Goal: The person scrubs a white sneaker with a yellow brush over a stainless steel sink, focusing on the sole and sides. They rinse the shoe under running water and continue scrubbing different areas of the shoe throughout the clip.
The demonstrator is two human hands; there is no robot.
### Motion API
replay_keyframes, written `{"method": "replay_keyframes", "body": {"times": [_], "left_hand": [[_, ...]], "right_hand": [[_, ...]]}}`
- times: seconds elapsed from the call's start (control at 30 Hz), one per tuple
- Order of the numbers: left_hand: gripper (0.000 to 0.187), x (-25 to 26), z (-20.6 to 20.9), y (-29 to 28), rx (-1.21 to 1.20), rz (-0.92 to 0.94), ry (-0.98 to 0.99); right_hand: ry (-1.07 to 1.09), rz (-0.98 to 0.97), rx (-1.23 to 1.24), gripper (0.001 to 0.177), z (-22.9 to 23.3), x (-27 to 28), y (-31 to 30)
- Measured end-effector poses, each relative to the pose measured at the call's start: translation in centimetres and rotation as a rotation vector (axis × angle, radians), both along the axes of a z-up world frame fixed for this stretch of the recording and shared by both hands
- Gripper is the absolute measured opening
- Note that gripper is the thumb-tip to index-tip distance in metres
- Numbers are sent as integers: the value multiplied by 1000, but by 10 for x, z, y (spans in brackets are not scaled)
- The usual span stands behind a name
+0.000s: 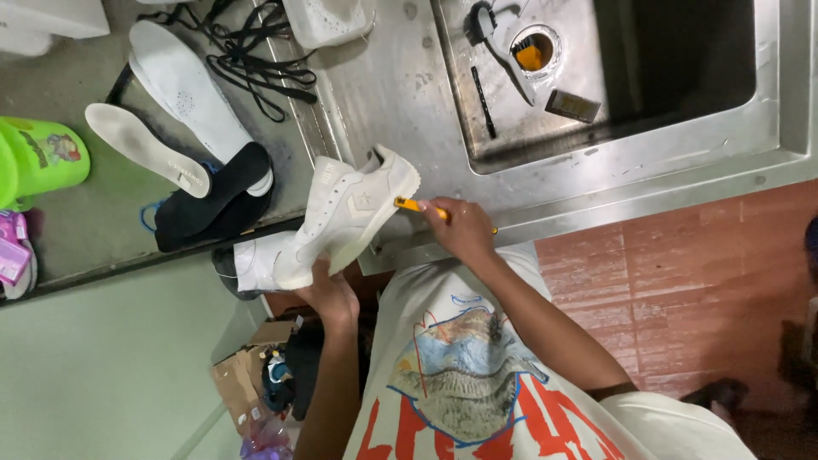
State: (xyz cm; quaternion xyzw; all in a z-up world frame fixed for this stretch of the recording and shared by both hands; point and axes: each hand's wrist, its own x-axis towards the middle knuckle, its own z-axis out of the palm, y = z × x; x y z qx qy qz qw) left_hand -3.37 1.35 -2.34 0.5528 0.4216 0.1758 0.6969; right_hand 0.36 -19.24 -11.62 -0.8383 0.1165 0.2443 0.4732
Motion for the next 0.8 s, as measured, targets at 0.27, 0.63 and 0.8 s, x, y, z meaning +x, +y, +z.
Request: {"method": "replay_keyframes", "body": {"times": [0.27,0.63,0.8], "left_hand": [[59,-12,-20,-8,-2,38,-1],[104,-31,-61,16,206,-167,-89],[100,-19,-40,-3,309,-144,-75]], "right_hand": [[14,10,275,24,32,-17,20],[-43,82,404,25,48,2,15],[-291,240,222,20,70,9,18]]}}
